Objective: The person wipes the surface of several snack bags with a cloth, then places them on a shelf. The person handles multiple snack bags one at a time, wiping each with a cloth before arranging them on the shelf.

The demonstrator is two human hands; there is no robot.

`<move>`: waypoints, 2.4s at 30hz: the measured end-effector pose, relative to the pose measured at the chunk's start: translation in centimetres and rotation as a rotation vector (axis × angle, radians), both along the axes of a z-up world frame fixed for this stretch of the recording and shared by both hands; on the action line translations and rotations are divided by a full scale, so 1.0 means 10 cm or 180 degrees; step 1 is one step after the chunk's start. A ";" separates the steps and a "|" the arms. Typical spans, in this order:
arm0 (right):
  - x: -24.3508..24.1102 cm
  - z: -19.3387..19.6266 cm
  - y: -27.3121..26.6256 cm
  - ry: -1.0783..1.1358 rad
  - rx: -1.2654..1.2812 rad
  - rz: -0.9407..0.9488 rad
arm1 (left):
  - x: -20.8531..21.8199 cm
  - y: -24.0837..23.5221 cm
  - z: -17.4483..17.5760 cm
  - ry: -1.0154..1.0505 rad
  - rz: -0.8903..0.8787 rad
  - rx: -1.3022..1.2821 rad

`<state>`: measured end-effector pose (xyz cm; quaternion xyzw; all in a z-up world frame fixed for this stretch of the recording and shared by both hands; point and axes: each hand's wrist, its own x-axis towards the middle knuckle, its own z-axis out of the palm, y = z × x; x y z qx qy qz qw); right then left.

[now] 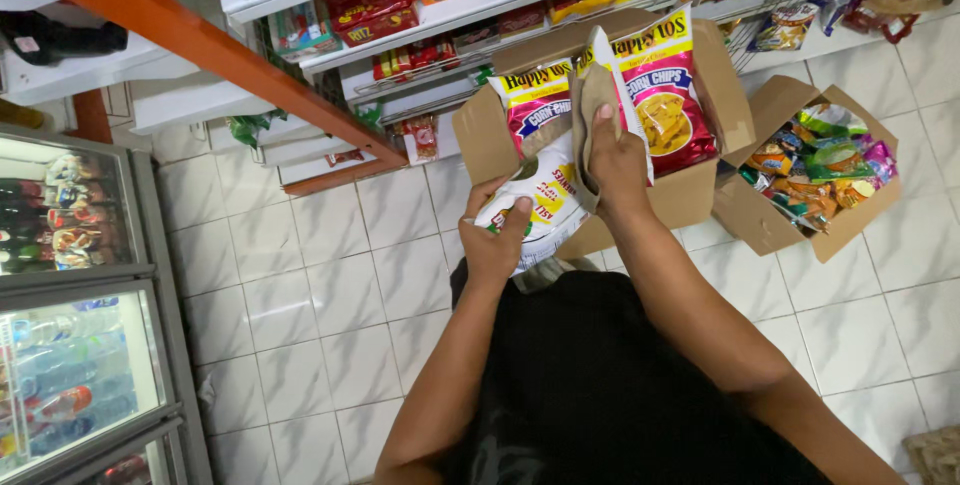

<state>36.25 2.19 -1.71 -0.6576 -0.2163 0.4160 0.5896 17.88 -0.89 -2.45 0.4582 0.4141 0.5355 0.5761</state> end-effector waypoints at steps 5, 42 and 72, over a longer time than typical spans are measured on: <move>0.25 -0.16 -0.02 0.0559 0.0317 -0.0197 | 0.18 0.00 0.10 0.0251 -0.0205 0.0009; 0.95 -0.07 -0.93 -0.1519 0.0333 0.1104 | 0.42 0.19 -0.02 -0.0537 0.0147 -0.0292; 0.66 0.55 -0.54 0.1948 0.1942 0.0360 | 0.43 0.40 -0.17 -0.2027 -0.0134 -0.1420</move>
